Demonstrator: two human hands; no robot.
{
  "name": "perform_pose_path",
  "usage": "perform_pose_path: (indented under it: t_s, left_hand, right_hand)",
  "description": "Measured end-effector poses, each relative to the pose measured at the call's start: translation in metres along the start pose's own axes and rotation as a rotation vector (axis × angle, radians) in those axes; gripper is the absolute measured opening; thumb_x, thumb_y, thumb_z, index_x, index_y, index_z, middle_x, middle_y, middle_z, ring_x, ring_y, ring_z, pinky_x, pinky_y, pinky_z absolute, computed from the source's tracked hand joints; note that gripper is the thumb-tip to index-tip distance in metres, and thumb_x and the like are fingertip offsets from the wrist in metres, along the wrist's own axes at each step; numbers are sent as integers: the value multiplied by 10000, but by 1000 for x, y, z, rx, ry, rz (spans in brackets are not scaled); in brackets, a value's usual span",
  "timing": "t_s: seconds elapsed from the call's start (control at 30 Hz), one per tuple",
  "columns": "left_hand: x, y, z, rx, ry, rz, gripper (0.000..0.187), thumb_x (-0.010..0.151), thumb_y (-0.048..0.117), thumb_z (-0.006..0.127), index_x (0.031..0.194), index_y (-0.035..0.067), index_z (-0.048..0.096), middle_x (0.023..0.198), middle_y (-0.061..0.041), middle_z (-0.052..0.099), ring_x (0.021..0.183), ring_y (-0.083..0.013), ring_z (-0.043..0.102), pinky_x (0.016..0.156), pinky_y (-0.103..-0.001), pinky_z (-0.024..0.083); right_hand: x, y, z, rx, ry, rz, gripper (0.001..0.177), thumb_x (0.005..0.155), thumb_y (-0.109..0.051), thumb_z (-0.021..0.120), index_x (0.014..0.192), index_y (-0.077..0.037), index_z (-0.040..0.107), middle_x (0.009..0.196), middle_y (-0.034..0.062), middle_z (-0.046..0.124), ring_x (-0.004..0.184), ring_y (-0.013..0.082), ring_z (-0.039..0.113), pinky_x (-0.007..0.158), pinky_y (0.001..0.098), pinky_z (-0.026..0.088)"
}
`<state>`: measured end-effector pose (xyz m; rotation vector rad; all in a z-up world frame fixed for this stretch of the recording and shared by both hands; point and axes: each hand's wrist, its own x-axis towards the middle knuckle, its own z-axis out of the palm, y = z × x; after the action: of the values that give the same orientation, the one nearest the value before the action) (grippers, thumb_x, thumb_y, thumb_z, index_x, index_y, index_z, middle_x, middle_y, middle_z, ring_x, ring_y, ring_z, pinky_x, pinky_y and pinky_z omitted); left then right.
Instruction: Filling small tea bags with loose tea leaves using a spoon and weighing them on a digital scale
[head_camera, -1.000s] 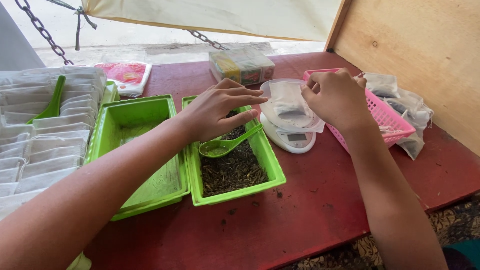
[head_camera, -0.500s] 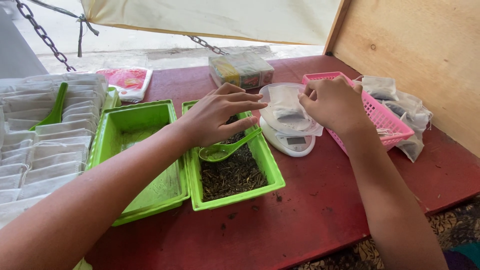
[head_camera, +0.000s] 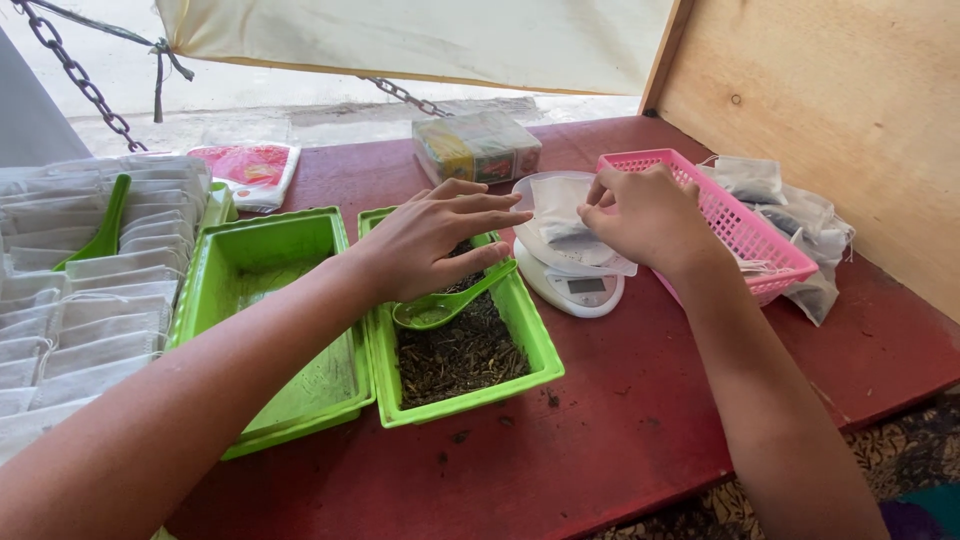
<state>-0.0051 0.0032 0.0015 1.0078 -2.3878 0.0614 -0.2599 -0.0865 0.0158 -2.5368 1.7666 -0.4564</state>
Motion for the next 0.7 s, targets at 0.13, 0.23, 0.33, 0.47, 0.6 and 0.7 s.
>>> perform_pose_path:
  t_s: [0.13,0.23,0.33,0.47,0.6,0.7]
  left_hand:
    - [0,0,0,7,-15,-17,491,1049,495,421,1371,196,639,1437,-101,616,1370,-427,482,961,-545,467]
    - [0,-2,0,31,-18,-4,486,1051,494,426,1358,186,641,1429,-109,619,1362,-437,482,957,-555,469]
    - [-1,-2,2,18,-9,-18,491,1049,506,418,1367,206,640,1432,-90,620,1365,-425,481,955,-544,471]
    - [-1,-1,2,30,-3,-14,484,1051,504,417,1354,202,644,1429,-92,621,1364,-420,482,951,-536,473]
    - [-1,-1,2,23,20,-16,469,1055,479,426,1340,181,649,1416,-110,623,1339,-431,500,932,-548,484]
    - [1,-3,0,5,37,-49,469,1063,443,408,1370,169,634,1407,-121,619,1312,-430,517,940,-548,486]
  right_hand:
    - [-3,-3,-4,13,-20,-19,298,987,-362,578,1158,-165,722,1156,91,744,1323,390,517,1051,695,375]
    - [-4,-3,-5,26,-53,-10,300,980,-371,578,1155,-170,715,1176,76,737,1355,379,489,1079,704,342]
    - [-1,0,0,15,-56,-12,298,975,-381,574,1141,-189,730,1191,74,730,1375,377,466,1069,750,310]
    - [3,0,6,2,-49,-2,262,980,-369,579,1143,-236,735,1174,31,713,1386,334,450,1058,733,312]
    - [13,10,20,-65,38,-28,207,964,-356,623,1100,-261,746,1151,11,712,1360,326,462,1031,734,319]
    - [10,9,15,-61,118,-65,184,951,-331,649,1082,-271,764,1126,17,709,1318,320,477,990,655,352]
